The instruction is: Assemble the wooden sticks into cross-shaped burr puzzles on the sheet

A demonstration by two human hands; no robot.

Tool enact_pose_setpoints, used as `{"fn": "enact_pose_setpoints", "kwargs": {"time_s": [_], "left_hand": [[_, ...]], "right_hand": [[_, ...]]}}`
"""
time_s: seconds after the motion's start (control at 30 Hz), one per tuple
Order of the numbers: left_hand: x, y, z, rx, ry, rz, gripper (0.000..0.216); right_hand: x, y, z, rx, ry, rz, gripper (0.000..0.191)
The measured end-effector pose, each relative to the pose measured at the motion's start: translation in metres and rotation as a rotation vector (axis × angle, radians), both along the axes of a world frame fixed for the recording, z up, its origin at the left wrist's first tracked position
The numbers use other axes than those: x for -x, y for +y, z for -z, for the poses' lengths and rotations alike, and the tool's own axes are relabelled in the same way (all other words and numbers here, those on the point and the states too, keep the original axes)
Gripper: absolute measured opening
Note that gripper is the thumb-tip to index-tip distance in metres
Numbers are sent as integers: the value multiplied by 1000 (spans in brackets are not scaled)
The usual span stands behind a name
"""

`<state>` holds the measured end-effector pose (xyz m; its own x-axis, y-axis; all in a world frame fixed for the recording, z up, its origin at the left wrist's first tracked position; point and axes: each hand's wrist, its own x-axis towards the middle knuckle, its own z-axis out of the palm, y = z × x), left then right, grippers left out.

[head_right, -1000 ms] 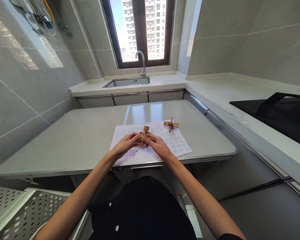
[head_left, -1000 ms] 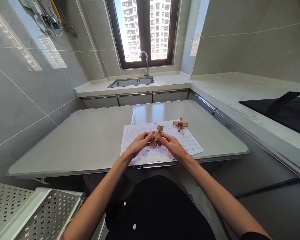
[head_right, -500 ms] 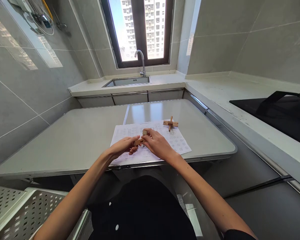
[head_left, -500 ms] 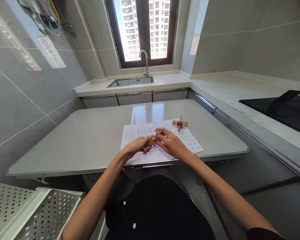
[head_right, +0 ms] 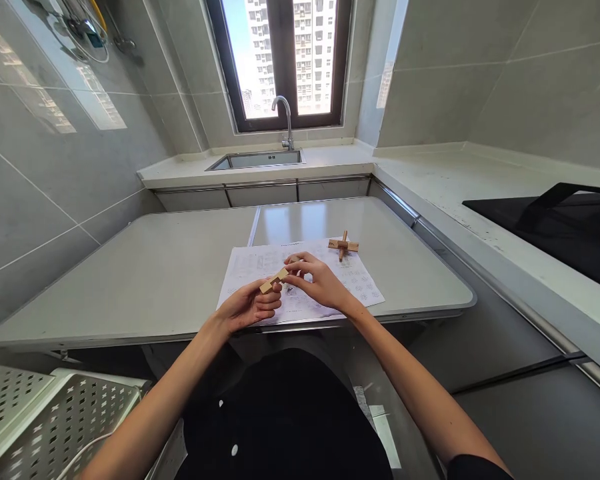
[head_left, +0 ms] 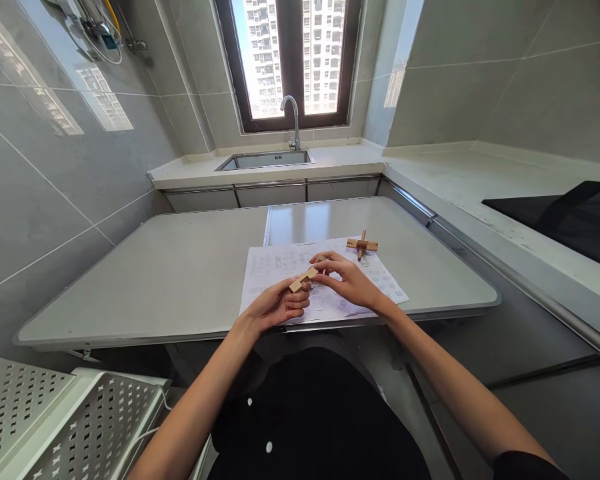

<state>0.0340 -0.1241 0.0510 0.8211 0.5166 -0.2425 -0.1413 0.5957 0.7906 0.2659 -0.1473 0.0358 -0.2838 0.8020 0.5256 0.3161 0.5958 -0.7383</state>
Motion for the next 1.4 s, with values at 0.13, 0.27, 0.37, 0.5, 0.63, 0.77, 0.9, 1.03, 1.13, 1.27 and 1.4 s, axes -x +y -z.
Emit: {"fn": "enact_pose_setpoints", "kwargs": {"time_s": [0.13, 0.27, 0.37, 0.5, 0.63, 0.77, 0.9, 1.03, 1.13, 1.27, 1.4], "left_hand": [[4, -3, -12, -417, 226, -79, 45], [8, -4, -24, -709, 375, -43, 44], [9, -3, -21, -635, 315, -40, 43], [10, 3, -3, -441, 196, -162, 41], [11, 8, 11, -362, 157, -258, 44], [9, 8, 15, -375, 152, -312, 46], [5, 6, 19, -425, 127, -320, 48], [3, 2, 21, -469, 137, -363, 48], [4, 1, 21, -513, 173, -389, 47], [8, 1, 23, -534, 182, -382, 55], [11, -1, 25, -540, 226, -345, 63]], "right_hand": [[-2, 2, -3, 8, -44, 36, 29], [-2, 6, -6, 26, -65, 92, 31], [-3, 10, -8, 45, -24, 134, 32], [-8, 12, -12, 144, 85, 165, 37], [-8, 10, -12, 235, 171, 139, 43], [3, 10, -9, 275, 246, 86, 49], [15, 10, -5, 305, 262, 63, 41], [23, 9, -3, 298, 293, 77, 42], [27, 8, -2, 297, 363, 59, 44], [32, 6, -1, 303, 401, 43, 47], [36, 4, 2, 314, 408, 26, 48]]}}
